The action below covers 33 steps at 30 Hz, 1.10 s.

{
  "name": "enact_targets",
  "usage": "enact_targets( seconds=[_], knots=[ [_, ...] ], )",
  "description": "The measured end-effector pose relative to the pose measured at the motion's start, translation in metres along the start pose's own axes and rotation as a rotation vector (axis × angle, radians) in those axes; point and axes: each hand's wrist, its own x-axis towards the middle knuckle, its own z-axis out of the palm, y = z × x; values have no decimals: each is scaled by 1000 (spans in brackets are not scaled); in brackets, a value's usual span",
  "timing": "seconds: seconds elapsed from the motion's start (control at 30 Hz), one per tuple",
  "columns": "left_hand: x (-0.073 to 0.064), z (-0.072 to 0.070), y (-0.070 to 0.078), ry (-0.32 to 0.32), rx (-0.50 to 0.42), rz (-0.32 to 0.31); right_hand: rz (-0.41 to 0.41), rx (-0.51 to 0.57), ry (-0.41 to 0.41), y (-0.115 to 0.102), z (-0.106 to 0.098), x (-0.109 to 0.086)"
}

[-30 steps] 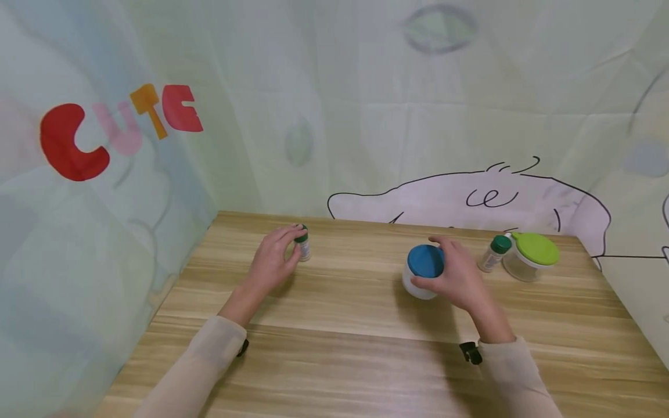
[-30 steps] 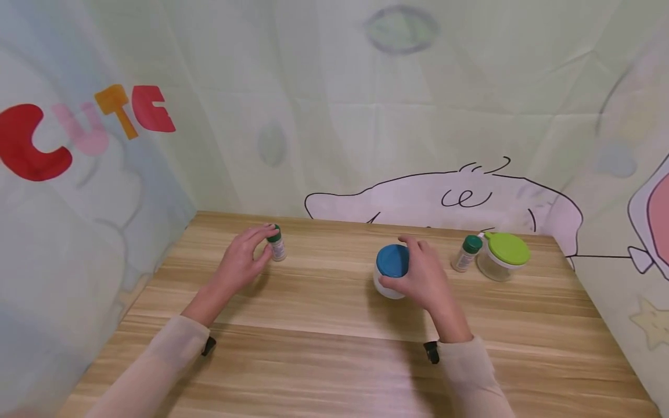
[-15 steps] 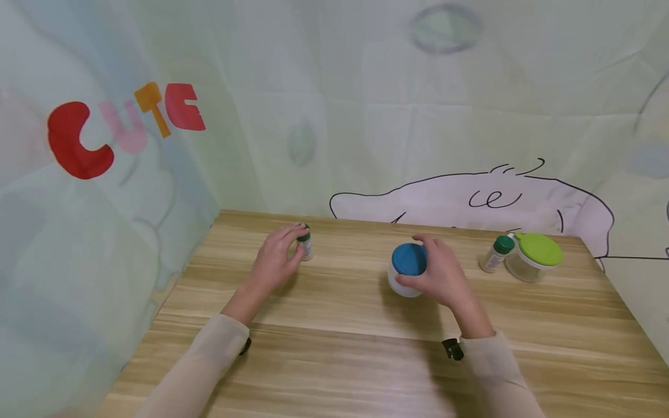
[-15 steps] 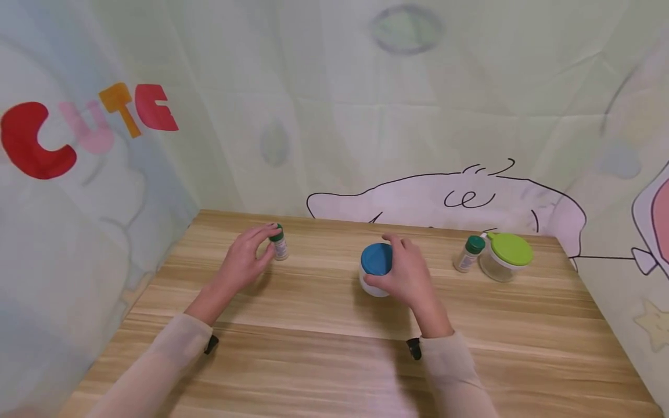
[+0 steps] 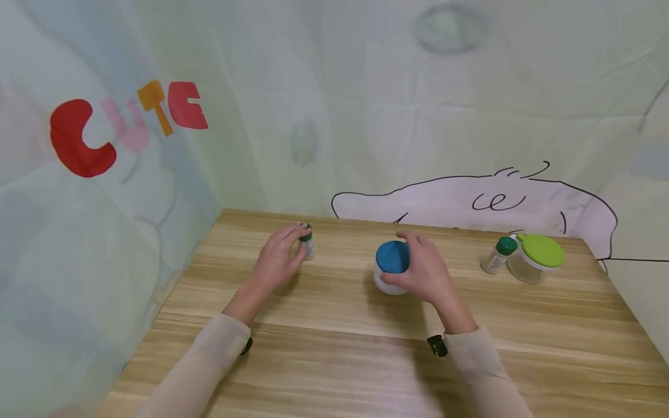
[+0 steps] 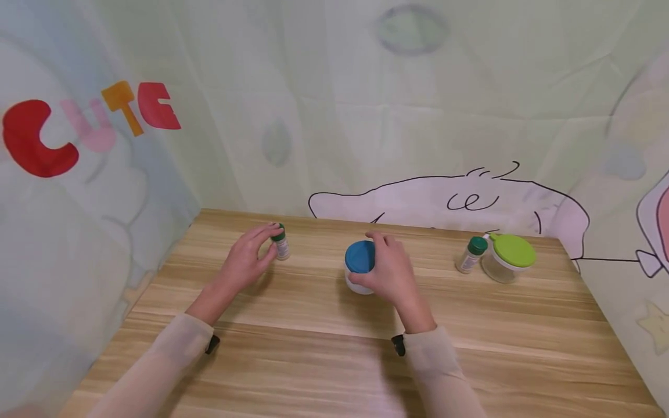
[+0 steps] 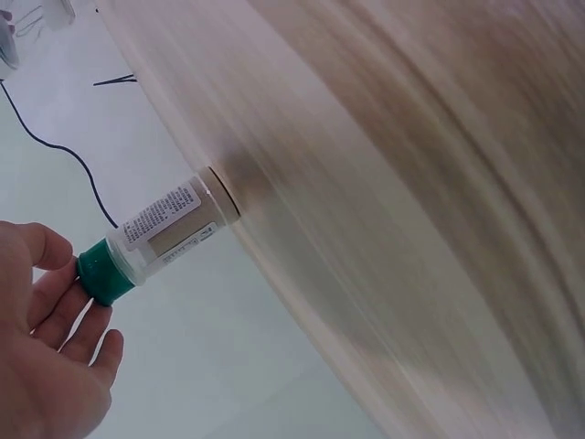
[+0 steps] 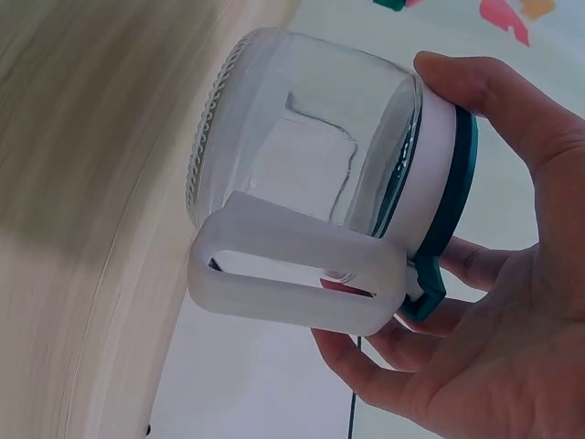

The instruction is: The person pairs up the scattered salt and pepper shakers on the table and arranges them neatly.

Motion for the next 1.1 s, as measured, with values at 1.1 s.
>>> enact_targets(
  seconds=[1.1],
  knots=[
    [0,-2,2,18,9,18,-72,-52,-50,-48,20,38]
  ],
)
